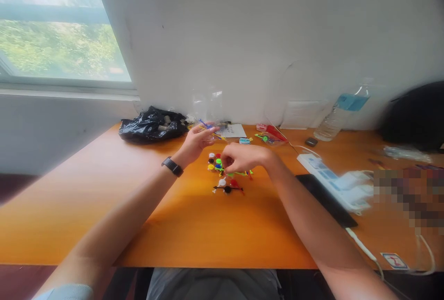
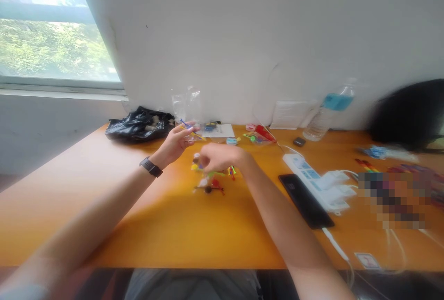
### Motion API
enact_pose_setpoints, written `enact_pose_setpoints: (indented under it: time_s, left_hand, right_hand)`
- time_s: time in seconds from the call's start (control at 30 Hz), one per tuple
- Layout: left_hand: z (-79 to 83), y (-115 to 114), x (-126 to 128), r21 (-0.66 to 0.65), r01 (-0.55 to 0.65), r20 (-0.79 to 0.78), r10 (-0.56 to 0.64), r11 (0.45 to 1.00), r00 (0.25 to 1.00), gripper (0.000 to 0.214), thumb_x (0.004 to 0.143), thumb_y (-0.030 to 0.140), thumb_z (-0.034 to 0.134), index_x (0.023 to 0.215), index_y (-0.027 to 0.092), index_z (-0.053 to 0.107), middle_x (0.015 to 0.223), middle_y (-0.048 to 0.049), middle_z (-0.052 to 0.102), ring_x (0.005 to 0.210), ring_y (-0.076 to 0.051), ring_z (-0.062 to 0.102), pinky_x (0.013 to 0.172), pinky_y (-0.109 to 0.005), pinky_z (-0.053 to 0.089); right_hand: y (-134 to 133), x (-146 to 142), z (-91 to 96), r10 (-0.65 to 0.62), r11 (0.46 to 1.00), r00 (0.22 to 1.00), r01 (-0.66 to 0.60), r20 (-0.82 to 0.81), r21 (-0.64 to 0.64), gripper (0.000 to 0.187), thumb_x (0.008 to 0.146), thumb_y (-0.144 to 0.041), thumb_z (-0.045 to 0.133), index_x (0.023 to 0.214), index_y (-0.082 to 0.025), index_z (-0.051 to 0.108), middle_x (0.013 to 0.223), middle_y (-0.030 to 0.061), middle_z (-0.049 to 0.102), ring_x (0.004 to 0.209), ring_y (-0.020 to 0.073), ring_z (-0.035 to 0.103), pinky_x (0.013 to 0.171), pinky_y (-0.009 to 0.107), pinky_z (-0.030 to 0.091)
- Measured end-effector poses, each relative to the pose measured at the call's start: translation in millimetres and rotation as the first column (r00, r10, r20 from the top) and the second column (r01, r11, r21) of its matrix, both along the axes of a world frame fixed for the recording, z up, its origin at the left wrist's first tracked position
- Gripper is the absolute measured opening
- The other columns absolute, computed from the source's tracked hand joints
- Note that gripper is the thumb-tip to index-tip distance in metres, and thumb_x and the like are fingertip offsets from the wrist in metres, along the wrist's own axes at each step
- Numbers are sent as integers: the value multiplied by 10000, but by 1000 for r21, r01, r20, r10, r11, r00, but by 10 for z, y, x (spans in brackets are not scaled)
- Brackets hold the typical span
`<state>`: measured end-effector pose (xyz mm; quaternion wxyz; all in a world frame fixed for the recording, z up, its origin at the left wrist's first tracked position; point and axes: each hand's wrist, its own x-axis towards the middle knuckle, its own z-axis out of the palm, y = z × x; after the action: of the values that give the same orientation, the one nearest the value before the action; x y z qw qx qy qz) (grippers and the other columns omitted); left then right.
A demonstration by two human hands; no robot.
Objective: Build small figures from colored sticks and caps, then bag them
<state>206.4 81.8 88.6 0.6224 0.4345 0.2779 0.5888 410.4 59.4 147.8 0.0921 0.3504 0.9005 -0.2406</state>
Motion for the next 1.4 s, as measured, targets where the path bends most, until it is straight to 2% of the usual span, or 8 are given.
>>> enact_pose_setpoints:
  time_s: [0.23, 0.4, 0.53, 0.63, 0.7, 0.83, 1.1, 1.4]
  left_hand:
    - [-34, -19, 43, 23, 26, -67, -24, 999, 997, 490, 748, 269, 926, 1167, 145, 703, 1072, -108, 793, 728, -112, 736, 652, -203, 598]
    - [-98, -43, 64, 119, 53, -237, -24, 991, 971, 627, 756, 312, 933, 1309, 179, 667, 1024, -105, 788, 760, -161, 760, 663, -241, 620]
    - [-136, -55, 50, 152, 154, -387, -85, 976, 918, 598, 778, 342, 921, 1292, 156, 678, 1010, -121, 789, 768, -200, 782, 654, -271, 632]
    - [-153, -59, 37, 138, 234, -440, -152, 962, 885, 603, 767, 329, 928, 1289, 150, 683, 1008, -115, 790, 780, -200, 781, 656, -271, 632]
    - [-158, -64, 36, 131, 274, -463, -186, 953, 866, 603, 766, 324, 926, 1291, 147, 688, 1003, -111, 793, 762, -187, 772, 632, -255, 616]
    - [-154, -80, 46, 117, 322, -483, -229, 940, 845, 631, 749, 306, 934, 1306, 148, 683, 1036, -123, 804, 780, -198, 779, 623, -252, 607]
    - [-150, -81, 46, 130, 352, -475, -254, 927, 843, 620, 745, 290, 934, 1292, 135, 686, 1015, -123, 811, 811, -213, 791, 643, -257, 620]
    - [-89, -118, 50, 159, 368, -452, -264, 916, 852, 666, 755, 273, 931, 1360, 167, 675, 1095, -147, 804, 863, -235, 798, 625, -244, 599]
  right_hand:
    - [-161, 237, 389, 34, 991, 918, -81, -395, -103, 193, 938, -359, 644, 888, -174, 628, 779, -5, 626, 669, 121, 555, 589, 235, 414]
    - [-264, 371, 545, -62, 987, 707, -64, -705, -150, 218, 936, -375, 707, 983, -192, 599, 823, -10, 619, 677, 108, 579, 614, 237, 492]
    - [-279, 480, 634, -83, 984, 461, 179, -884, 1, 307, 884, -359, 781, 1108, -233, 613, 771, -31, 612, 608, 119, 588, 567, 257, 511]
    - [-218, 562, 659, -46, 915, 310, 395, -950, 85, 283, 865, -318, 800, 1082, -252, 631, 733, -29, 610, 580, 139, 603, 555, 286, 525]
    - [-154, 604, 645, -36, 855, 253, 509, -967, 101, 243, 862, -300, 798, 1039, -252, 638, 730, -18, 626, 560, 144, 601, 534, 295, 515]
    - [-53, 618, 577, -95, 766, 291, 632, -952, 117, 199, 885, -367, 769, 975, -236, 650, 733, 11, 677, 496, 138, 567, 461, 290, 454]
    - [-38, 461, 496, -96, 693, 360, 694, -928, 198, 185, 902, -397, 726, 908, -214, 694, 782, 62, 746, 611, 185, 646, 539, 318, 501]
    - [-114, 340, 481, -19, 680, 620, 583, -784, 444, 183, 910, -370, 724, 850, -213, 797, 879, 69, 789, 885, 255, 708, 743, 359, 510]
